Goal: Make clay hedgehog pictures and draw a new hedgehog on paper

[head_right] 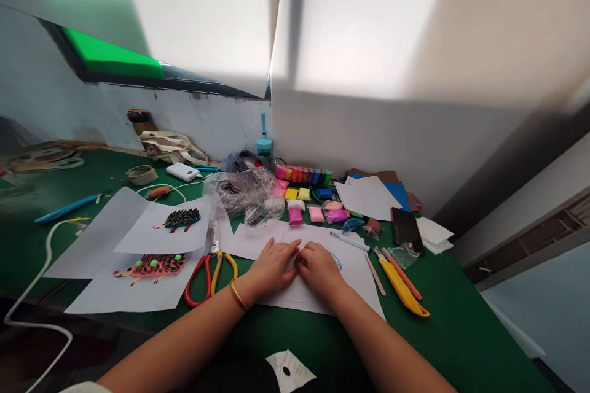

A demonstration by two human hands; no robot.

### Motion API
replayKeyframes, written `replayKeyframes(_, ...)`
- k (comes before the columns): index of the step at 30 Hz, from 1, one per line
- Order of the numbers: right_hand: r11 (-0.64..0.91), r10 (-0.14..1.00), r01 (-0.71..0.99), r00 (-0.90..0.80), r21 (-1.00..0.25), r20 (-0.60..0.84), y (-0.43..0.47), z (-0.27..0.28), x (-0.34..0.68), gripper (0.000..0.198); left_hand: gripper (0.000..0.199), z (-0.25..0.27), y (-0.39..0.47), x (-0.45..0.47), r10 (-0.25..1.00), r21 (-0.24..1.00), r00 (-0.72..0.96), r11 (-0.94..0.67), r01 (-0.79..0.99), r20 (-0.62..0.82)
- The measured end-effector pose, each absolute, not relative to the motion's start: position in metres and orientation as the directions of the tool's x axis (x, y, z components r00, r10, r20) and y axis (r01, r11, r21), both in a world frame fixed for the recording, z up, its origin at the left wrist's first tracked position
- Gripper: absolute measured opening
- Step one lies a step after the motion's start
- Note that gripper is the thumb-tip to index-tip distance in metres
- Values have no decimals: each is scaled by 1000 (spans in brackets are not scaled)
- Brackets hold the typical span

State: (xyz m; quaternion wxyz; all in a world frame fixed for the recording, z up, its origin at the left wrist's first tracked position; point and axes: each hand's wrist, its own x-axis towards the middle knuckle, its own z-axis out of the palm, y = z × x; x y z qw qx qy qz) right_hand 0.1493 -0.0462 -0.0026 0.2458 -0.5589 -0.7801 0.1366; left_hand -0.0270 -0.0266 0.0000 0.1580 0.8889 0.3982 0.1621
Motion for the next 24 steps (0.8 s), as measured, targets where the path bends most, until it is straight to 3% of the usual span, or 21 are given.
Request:
replayKeyframes(6,295,953,847,-225,-442,205,-42,-1,142,10,66,2,-27,-27,759,399,634,-633,663,150)
replayKeyframes(15,294,955,714,-189,-636,230,-45,-4,155,17,67,0,-27,-29,756,430,640,-628,649,138)
replayKeyframes(24,309,948,785,-211,-537,238,-46,-5,149,12,65,1,-26,-29,752,422,642,-635,647,147)
